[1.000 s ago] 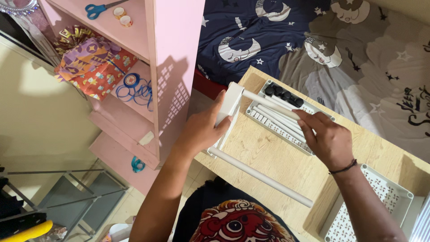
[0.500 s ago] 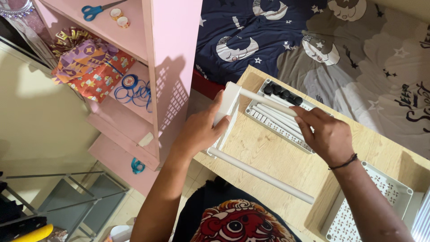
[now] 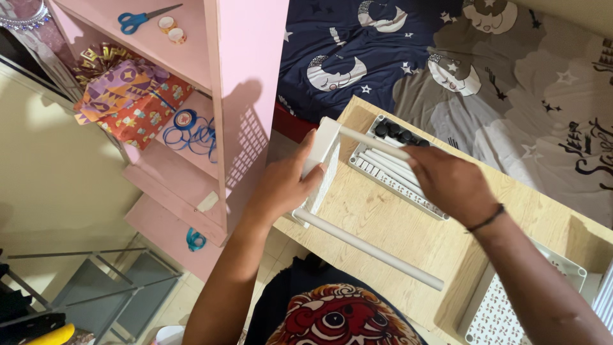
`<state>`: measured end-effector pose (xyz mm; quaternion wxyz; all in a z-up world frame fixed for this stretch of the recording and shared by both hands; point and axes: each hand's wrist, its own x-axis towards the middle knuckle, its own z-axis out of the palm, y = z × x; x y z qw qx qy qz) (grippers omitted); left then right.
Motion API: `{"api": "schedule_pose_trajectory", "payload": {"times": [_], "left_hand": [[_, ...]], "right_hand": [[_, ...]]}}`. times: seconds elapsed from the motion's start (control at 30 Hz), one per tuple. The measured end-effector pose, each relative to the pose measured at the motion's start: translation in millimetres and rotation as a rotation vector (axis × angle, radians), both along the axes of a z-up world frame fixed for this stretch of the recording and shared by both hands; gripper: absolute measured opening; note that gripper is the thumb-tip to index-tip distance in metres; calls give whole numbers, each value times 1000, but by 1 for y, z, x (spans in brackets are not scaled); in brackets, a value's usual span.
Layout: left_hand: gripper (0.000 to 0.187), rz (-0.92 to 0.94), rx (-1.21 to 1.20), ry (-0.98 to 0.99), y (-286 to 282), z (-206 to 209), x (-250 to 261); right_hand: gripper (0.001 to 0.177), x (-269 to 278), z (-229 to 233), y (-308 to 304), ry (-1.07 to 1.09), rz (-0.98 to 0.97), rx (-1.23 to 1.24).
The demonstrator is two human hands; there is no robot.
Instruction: The person assembles white plastic rods into a perforated plastic tray by inserting them one at a time into slots. The person handles the tray and rods with both hands, aligning and pushing each rod into place. The task continues with repeated insertion of rods into the tray.
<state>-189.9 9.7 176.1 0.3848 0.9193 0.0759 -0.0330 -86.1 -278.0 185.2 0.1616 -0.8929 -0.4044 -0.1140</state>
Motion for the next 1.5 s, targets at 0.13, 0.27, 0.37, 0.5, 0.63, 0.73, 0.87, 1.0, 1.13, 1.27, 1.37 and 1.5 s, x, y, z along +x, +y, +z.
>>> {"api": "schedule_pose_trajectory", "payload": {"times": [0.13,0.27,0.37,0.5,0.63,0.73,0.87,1.0,1.13,1.27,1.37,1.5], "left_hand": [[74,-65,139,-116,3,-8,6],[56,-31,158,-168,5,-7,18],[41,75,59,-104,4,-9,47],[42,175,89,-43,-6,-27,89],[40,198,99,-156,-19,-56,99],[40,190,118,-194,-18,-67,100],[41,178,96,-205,-16,-69,101],[40,189,113,-189,-13,-62,97],[39,180,89,-122,-15,-58,95],[39,179,110,-177,-34,-62,99],[39,174,125,-218,-39,-66,101],[40,154,67,-184,-33,-67,102]], "right_hand": [[25,-8,0,35,-102,-15,-48],[18,-5,-2,59,-170,25,4],[18,-1,-3,63,-182,48,27],[18,0,-6,63,-158,64,8],[14,3,-15,63,-154,34,-15],[17,9,-20,62,25,-49,-97],[27,40,-19,63,387,46,21],[30,52,-15,67,486,139,63],[24,24,-20,71,-8,107,66],[21,14,-27,81,-129,57,-42],[21,22,-31,82,-30,64,9],[30,47,-32,82,272,120,53]]}}
